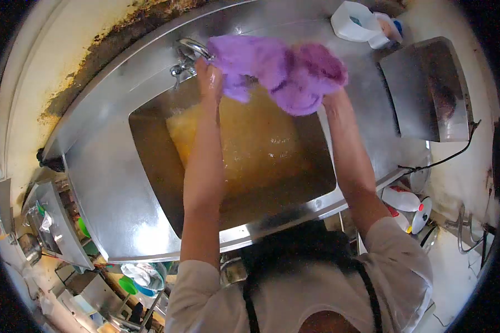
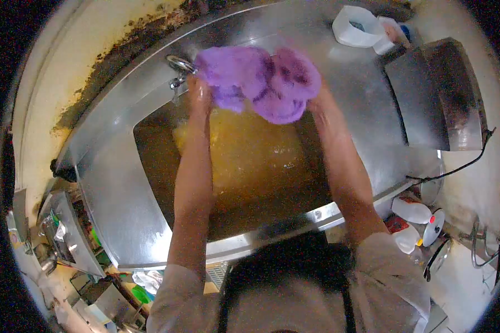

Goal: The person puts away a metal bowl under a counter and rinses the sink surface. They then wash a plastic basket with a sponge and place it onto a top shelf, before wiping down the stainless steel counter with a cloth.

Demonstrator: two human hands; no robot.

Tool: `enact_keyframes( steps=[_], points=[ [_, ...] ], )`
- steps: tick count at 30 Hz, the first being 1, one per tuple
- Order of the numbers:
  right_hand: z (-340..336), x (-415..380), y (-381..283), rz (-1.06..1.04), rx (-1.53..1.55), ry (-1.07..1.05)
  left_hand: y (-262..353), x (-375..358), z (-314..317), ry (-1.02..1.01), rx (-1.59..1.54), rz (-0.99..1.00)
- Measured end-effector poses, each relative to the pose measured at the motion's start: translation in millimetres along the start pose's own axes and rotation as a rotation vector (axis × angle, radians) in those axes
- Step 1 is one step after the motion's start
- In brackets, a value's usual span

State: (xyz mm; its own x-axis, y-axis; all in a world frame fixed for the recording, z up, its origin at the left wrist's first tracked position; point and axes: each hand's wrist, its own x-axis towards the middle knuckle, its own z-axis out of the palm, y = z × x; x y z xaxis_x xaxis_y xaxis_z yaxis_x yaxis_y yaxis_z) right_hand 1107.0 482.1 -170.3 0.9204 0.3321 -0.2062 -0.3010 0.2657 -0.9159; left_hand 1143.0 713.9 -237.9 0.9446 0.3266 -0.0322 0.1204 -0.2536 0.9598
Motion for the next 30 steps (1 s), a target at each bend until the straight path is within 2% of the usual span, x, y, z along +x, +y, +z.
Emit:
enact_keyframes(
  steps=[3, 5, 6, 7, 9, 10, 11, 13, 15, 16, 17, 18, 19, 21, 25, 26, 29, 30],
  points=[
    [-36.7, -10.7, 48.8, 0.13, -0.488, -0.054, 17.5, 1.8, -7.5, -0.006, 0.124, -0.016],
    [-33.1, -6.2, 81.9, 0.117, -0.703, -0.083, 39.1, -14.4, -3.2, -0.019, 0.232, 0.017],
    [-22.8, 7.2, 114.0, -0.073, -0.666, -0.017, 51.2, -24.0, -1.7, -0.027, 0.288, 0.041],
    [-0.2, 19.2, 120.0, -0.266, -0.679, -0.029, 51.4, -20.5, -7.8, -0.142, 0.371, 0.088],
    [40.1, 38.3, 137.1, -0.385, -0.614, -0.045, 53.0, -22.6, -19.7, -0.262, 0.411, 0.152],
    [48.1, 46.3, 147.3, -0.321, -0.54, -0.054, 56.3, -31.3, -28.4, -0.261, 0.364, 0.175],
    [46.0, 59.6, 149.3, -0.156, -0.687, -0.152, 59.0, -38.5, -39.3, -0.261, 0.316, 0.198],
    [33.6, 91.3, 143.4, 0.188, -0.957, -0.348, 8.3, -37.5, -77.7, -0.112, 0.003, 0.144],
    [30.5, 87.1, 104.2, 0.158, -0.759, -0.38, -24.5, -41.0, -131.5, -0.05, 0.404, 0.077],
    [31.4, 83.3, 81.2, 0.145, -0.664, -0.4, -72.1, -38.0, -138.5, -0.154, 0.168, 0.092],
    [39.1, 80.0, 65.8, 0.108, -0.716, -0.407, -137.1, -37.9, -140.5, -0.251, -0.069, 0.099],
    [53.9, 77.3, 55.1, 0.073, -0.764, -0.418, -170.1, -41.7, -144.2, -0.343, -0.306, 0.102],
    [69.4, 77.8, 50.7, 0.032, -0.815, -0.429, -144.1, -54.6, -137.4, -0.432, -0.415, -0.1],
    [97.7, 89.8, 74.7, -0.079, -0.776, -0.432, -118.4, -68.0, -100.6, -0.441, -0.544, -0.244],
    [135.2, 88.1, 81.9, -0.138, -0.692, -0.348, -98.5, -60.3, -21.3, -0.281, -0.604, -0.184],
    [142.7, 82.6, 85.8, -0.3, -0.798, -0.243, -95.8, -57.2, -8.9, -0.248, -0.584, -0.152],
    [136.2, 68.5, 76.6, -0.361, -0.656, -0.134, -90.5, -49.3, 16.3, -0.159, -0.51, -0.064],
    [126.2, 59.9, 69.4, -0.33, -0.493, -0.053, -89.3, -50.7, 21.3, -0.144, -0.486, -0.041]
  ],
)
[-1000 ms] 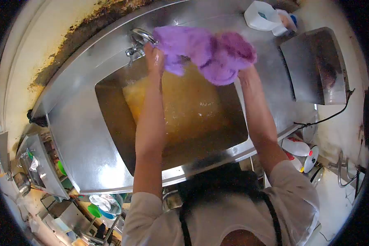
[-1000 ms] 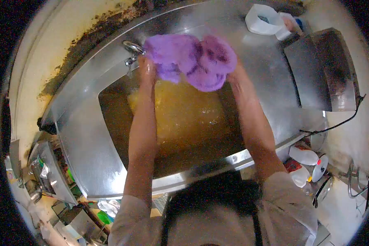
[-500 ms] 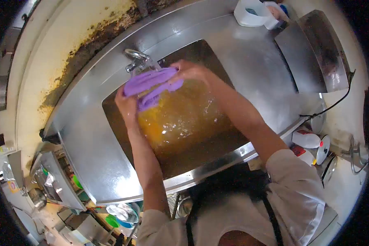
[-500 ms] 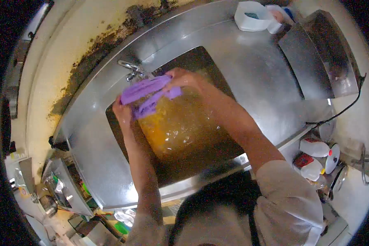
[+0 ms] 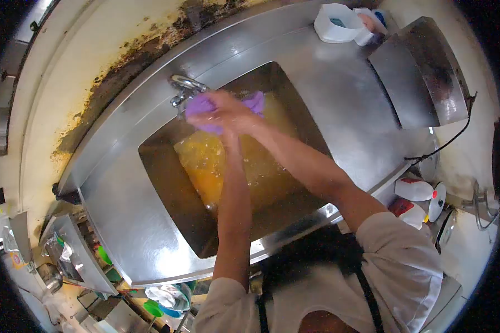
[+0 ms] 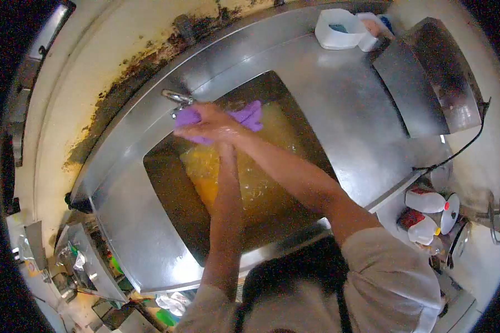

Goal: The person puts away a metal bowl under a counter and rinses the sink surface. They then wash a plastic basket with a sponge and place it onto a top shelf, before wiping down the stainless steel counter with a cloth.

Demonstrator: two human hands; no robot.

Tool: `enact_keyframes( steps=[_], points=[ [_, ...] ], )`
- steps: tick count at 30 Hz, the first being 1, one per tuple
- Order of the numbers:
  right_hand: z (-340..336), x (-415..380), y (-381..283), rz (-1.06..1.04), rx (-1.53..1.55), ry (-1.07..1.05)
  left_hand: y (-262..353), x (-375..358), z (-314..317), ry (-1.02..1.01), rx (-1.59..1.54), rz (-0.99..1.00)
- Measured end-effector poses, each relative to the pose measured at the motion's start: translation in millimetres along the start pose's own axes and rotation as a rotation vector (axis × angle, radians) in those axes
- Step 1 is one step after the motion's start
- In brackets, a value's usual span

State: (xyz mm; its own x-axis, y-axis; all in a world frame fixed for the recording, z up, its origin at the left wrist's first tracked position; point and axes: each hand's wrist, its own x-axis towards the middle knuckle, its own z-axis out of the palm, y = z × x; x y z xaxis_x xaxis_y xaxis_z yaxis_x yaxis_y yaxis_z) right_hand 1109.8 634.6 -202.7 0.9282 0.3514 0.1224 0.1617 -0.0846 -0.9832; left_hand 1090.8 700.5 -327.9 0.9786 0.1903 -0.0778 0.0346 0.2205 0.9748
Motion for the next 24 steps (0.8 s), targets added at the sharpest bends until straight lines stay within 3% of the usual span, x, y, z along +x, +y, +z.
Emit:
enact_keyframes(
  steps=[2, 5, 7, 9, 11, 15, 17, 21, 22, 24],
  points=[
    [-31.1, -13.4, -9.4, 0.087, 0.301, 0.19, 1.5, 6.0, -3.6, -0.004, 0.051, 0.027],
    [-36.1, -10.1, 72.3, 0.204, 0.064, 0.593, 4.1, 19.6, -11.3, -0.044, 0.16, 0.057],
    [-14.5, -19.4, 51.5, -0.229, -0.165, 0.598, 3.7, 28.3, -7.5, -0.075, 0.255, 0.105],
    [8.3, -29.3, 44.3, -0.412, -0.368, 0.421, -1.6, 31.3, -11.0, -0.111, 0.355, 0.152],
    [17.4, -34.1, 55.9, -0.351, -0.545, 0.08, -5.2, 29.7, -14.1, -0.155, 0.434, 0.198],
    [-10.4, 1.4, 76.4, -0.07, -0.532, 0.23, -11.0, 25.9, -29.0, -0.265, 0.572, 0.274],
    [1.7, 3.0, 72.5, -0.115, -0.444, 0.28, -10.9, 27.6, -41.4, -0.321, 0.635, 0.312],
    [9.8, -2.4, 79.3, -0.15, -0.55, 0.102, -7.5, 27.5, -51.9, -0.34, 0.612, 0.326],
    [9.9, 10.2, 74.8, -0.199, -0.572, 0.389, -6.2, 26.3, -48.0, -0.321, 0.592, 0.314],
    [9.9, 12.5, 38.2, -0.12, -0.482, 0.205, -4.7, 23.5, -41.2, -0.254, 0.527, 0.287]
  ],
)
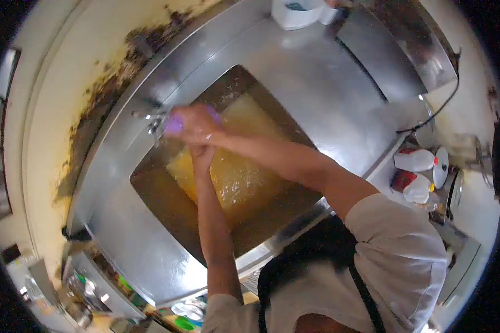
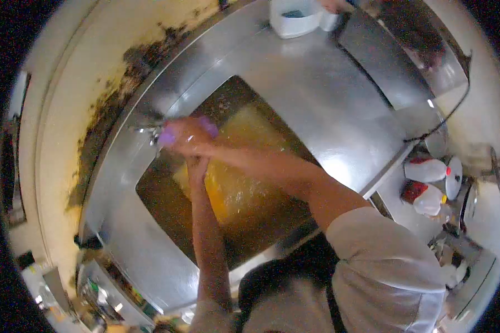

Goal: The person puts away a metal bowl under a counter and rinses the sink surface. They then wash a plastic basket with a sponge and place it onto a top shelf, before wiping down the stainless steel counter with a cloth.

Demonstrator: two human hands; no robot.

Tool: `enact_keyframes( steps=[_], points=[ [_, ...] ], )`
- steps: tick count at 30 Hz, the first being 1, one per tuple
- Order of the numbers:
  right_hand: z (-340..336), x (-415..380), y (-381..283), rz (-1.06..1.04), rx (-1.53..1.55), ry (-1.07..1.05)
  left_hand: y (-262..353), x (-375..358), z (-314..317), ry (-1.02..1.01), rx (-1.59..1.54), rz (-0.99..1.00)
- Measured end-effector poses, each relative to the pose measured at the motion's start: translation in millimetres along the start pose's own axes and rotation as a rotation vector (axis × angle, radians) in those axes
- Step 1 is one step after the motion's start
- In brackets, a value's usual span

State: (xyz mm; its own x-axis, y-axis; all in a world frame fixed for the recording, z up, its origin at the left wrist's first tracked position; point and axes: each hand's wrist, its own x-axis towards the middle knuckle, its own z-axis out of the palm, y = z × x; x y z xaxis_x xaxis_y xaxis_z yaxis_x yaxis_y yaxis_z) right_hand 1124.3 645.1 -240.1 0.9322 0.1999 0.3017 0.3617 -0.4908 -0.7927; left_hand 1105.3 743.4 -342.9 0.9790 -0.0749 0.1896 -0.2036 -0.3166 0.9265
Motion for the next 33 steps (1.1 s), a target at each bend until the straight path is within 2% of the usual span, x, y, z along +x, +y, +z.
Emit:
enact_keyframes(
  steps=[2, 5, 7, 8, 11, 14, 15, 17, 18, 20, 22, 23, 25, 26, 27, 29, 30, 32, 33],
  points=[
    [-10.8, -13.1, -29.4, 0.049, 0.1, -0.201, 10.3, -2.8, 5.0, 0.109, -0.107, -0.071],
    [-13.2, -36.1, -26.3, 0.229, 0.531, 0.125, 30.2, 2.0, 12.9, 0.258, -0.285, -0.179],
    [-20.1, -30.9, -9.7, 0.527, 0.711, 0.509, 39.4, 12.1, 18.1, 0.323, -0.363, -0.242],
    [-17.9, -29.9, 14.6, 0.566, 0.685, 0.683, 43.2, 18.0, 19.3, 0.349, -0.391, -0.27],
    [-14.0, -44.1, 65.8, 0.801, 1.094, 0.64, 51.5, 30.8, 24.4, 0.391, -0.419, -0.294],
    [13.7, -51.5, 73.5, 0.91, 1.912, 0.388, 50.1, 29.5, 25.2, 0.366, -0.341, -0.236],
    [18.8, -51.1, 77.6, 0.862, 1.953, 0.316, 46.7, 23.2, 27.5, 0.402, -0.302, -0.159],
    [7.8, -39.6, 74.9, 0.763, 2.036, 0.178, 38.6, 12.2, 13.6, 0.332, -0.184, -0.13],
    [1.6, -31.7, 76.6, 0.661, 1.729, 0.129, 36.3, 2.4, -8.2, 0.236, -0.107, -0.179],
    [-9.4, -9.2, 82.4, 0.43, 1.109, 0.035, 49.5, -15.8, -33.0, 0.025, -0.39, -0.357],
    [-21.9, 6.4, 57.3, 0.319, 0.671, -0.269, 86.5, -32.7, -36.9, -0.219, -1.115, -0.607],
    [-22.0, 9.0, 49.2, 0.259, 0.448, -0.414, 80.0, -33.1, -37.4, -0.158, -1.185, -0.581],
    [-3.2, -0.8, 49.4, 0.33, 0.664, -0.352, 41.3, -22.0, -24.8, -0.035, -1.326, -0.513],
    [9.4, -9.5, 53.1, 0.365, 0.766, -0.32, -30.6, -13.3, -29.4, -0.061, -1.288, -0.44],
    [21.5, -17.6, 58.7, 0.399, 0.866, -0.288, -49.4, -6.1, -26.5, -0.039, -1.199, -0.359],
    [27.8, -26.6, 55.0, 0.479, 1.074, -0.206, -49.1, 4.2, -23.3, -0.006, -1.009, -0.218],
    [31.2, -35.1, 54.5, 0.55, 1.17, -0.073, -48.5, -4.8, -23.0, 0.149, -0.952, -0.334],
    [-2.2, -28.3, 28.6, 0.667, 1.328, 0.201, 26.0, 3.8, -7.0, 0.456, -0.833, -0.534],
    [1.5, -24.6, 37.4, 0.716, 1.366, 0.206, 48.8, 14.1, -5.0, 0.432, -0.632, -0.449]
  ],
)
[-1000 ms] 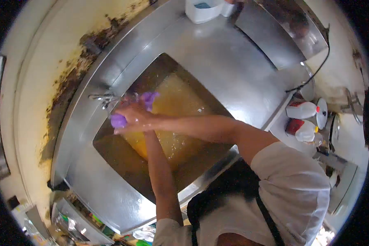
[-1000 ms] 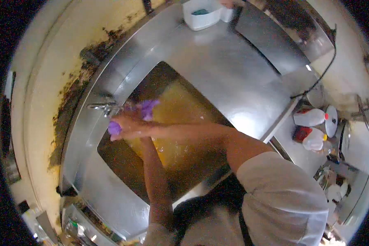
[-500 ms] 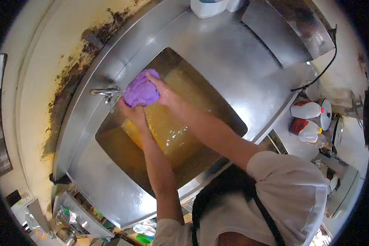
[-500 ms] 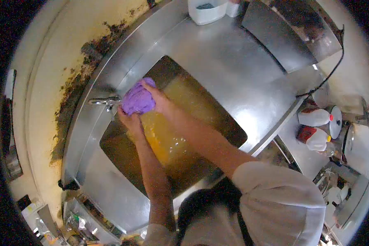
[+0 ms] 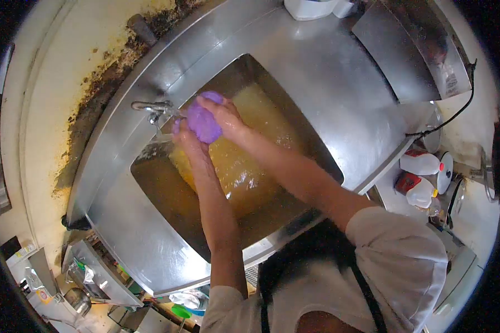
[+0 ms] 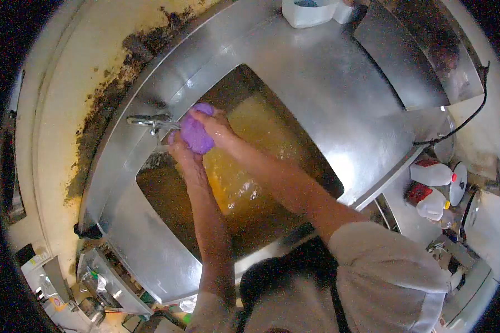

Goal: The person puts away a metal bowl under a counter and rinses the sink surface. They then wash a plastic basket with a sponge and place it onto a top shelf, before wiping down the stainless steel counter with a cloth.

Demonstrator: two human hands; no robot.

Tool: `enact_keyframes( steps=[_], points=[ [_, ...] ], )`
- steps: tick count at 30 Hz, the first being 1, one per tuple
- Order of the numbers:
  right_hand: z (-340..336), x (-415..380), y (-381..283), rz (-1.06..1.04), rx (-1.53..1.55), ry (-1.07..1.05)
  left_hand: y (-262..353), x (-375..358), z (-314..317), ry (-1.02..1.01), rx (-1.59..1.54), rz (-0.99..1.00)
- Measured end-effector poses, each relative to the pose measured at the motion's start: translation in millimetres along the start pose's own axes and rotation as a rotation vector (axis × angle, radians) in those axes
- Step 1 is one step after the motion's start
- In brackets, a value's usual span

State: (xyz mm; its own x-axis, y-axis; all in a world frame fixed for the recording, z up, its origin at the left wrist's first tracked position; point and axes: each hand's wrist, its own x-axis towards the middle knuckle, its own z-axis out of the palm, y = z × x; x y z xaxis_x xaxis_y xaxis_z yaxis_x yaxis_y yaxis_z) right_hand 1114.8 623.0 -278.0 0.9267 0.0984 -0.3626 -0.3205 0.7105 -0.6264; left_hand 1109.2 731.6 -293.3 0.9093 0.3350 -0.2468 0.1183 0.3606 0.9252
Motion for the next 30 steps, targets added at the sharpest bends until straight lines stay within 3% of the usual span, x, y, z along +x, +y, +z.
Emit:
enact_keyframes(
  steps=[2, 3, 5, 7, 8, 11, 14, 16, 17, 20, 23, 26, 29, 30],
  points=[
    [-23.0, 21.8, 22.2, 0.093, 0.086, 0.06, 17.4, -8.3, 18.4, -0.033, 0.372, 0.226],
    [-32.8, 23.0, 34.1, 0.158, 0.225, -0.04, 18.4, -5.6, 22.3, -0.04, 0.492, 0.319],
    [-34.5, 25.9, 35.2, 0.279, 0.486, -0.274, 16.7, 1.6, 18.1, -0.03, 0.524, 0.378],
    [-33.5, 13.5, 14.0, 0.372, 0.318, -0.253, 15.0, 5.0, 10.1, 0.009, 0.464, 0.357],
    [-28.2, 0.5, -0.9, 0.42, 0.239, -0.233, 14.4, 5.6, 6.4, 0.027, 0.418, 0.312],
    [-21.3, 7.4, -24.6, 0.159, -0.309, -0.223, 10.6, 0.8, -8.6, 0.002, 0.196, 0.057],
    [-11.4, 31.6, -41.7, -0.057, -1.124, -0.512, 12.6, 2.9, -40.2, -0.436, -0.077, -0.533],
    [-4.2, 24.5, -27.9, -0.15, -1.189, -0.6, -47.0, 33.1, -76.8, -0.459, -0.303, -0.508],
    [-5.9, 19.9, -12.2, -0.224, -1.114, -0.607, -61.1, 42.9, -77.0, -0.47, -0.42, -0.489],
    [-10.5, 18.6, 7.1, -0.362, -0.896, -0.481, -70.9, 58.6, -58.1, -0.306, -0.312, -0.321],
    [-7.3, 8.8, 21.7, -0.176, -0.384, 0.151, -76.1, 47.0, -50.5, -0.108, -0.196, -0.158],
    [-37.6, 23.7, 29.9, 0.381, 0.376, 0.027, -83.2, 40.0, -51.9, -0.158, 0.526, 0.632],
    [-71.5, 6.5, 24.1, 0.483, 0.384, -0.047, 68.7, -55.5, 33.5, -0.146, 1.375, 0.073],
    [-80.7, -5.7, 13.0, 0.41, 0.189, -0.059, 64.3, -38.9, 10.2, -0.028, 0.964, 0.309]
  ],
)
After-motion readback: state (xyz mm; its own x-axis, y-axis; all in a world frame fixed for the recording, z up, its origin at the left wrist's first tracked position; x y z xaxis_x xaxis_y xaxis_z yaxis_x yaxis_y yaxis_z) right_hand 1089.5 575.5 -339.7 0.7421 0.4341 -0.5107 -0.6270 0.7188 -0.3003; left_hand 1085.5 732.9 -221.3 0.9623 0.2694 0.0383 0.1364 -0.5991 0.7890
